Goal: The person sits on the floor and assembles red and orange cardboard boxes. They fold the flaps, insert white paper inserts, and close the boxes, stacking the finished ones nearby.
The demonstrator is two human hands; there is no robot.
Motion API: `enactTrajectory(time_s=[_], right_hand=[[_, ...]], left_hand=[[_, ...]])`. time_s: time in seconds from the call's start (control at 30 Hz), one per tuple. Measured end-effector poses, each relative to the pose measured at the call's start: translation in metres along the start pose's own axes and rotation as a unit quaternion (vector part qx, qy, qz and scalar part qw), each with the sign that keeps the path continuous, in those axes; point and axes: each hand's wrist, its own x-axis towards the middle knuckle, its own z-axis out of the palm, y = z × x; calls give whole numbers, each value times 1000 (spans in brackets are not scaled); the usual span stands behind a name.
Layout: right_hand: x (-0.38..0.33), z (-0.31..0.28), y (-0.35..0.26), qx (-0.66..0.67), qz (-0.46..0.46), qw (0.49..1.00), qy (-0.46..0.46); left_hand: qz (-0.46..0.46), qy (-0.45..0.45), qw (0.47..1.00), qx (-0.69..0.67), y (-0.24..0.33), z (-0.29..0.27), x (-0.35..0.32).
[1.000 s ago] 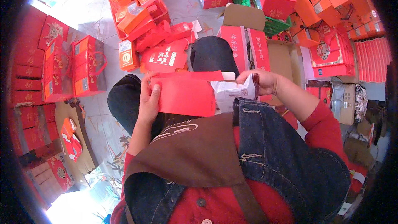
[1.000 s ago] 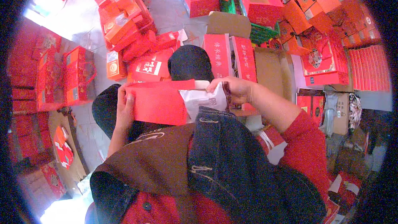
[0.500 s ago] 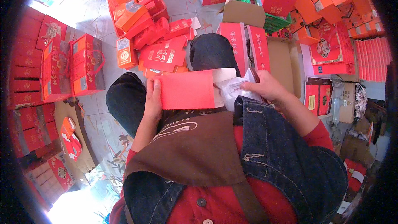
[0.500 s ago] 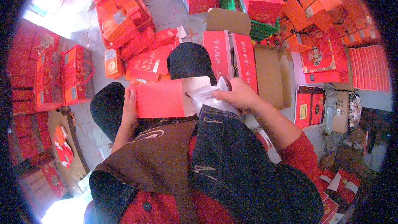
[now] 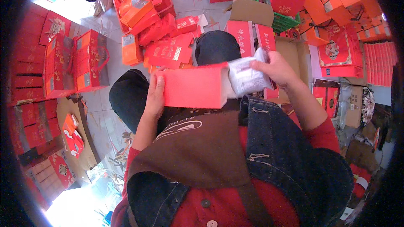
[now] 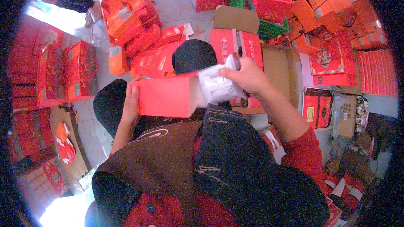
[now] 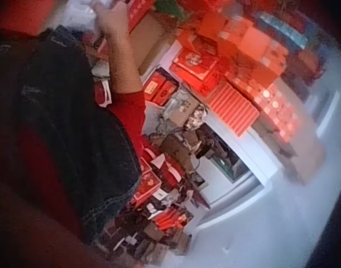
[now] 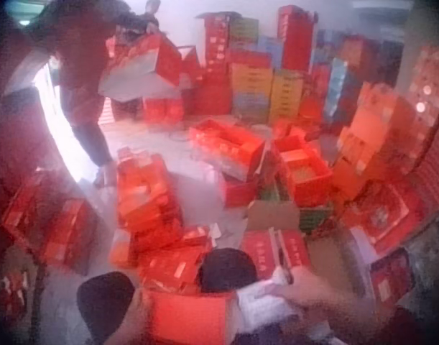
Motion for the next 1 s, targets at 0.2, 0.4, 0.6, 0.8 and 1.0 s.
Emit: enactTrajectory(time_s=[0.2, 0.4, 0.6, 0.8, 1.0], right_hand=[[-17, 47, 30, 180, -77, 959, 204], [-27, 23, 21, -10, -81, 995, 52], [-13, 17, 7, -45, -55, 997, 5], [9, 51, -7, -118, -66, 986, -100], [28, 53, -49, 99, -312, 920, 215]], left_hand=[[14, 85, 993, -77, -14, 11, 5], [26, 103, 990, -98, -28, 10, 6], [34, 101, 994, -12, -23, 13, 1], [66, 7, 998, -1, -11, 28, -4], [62, 126, 944, -297, -5, 14, 10]])
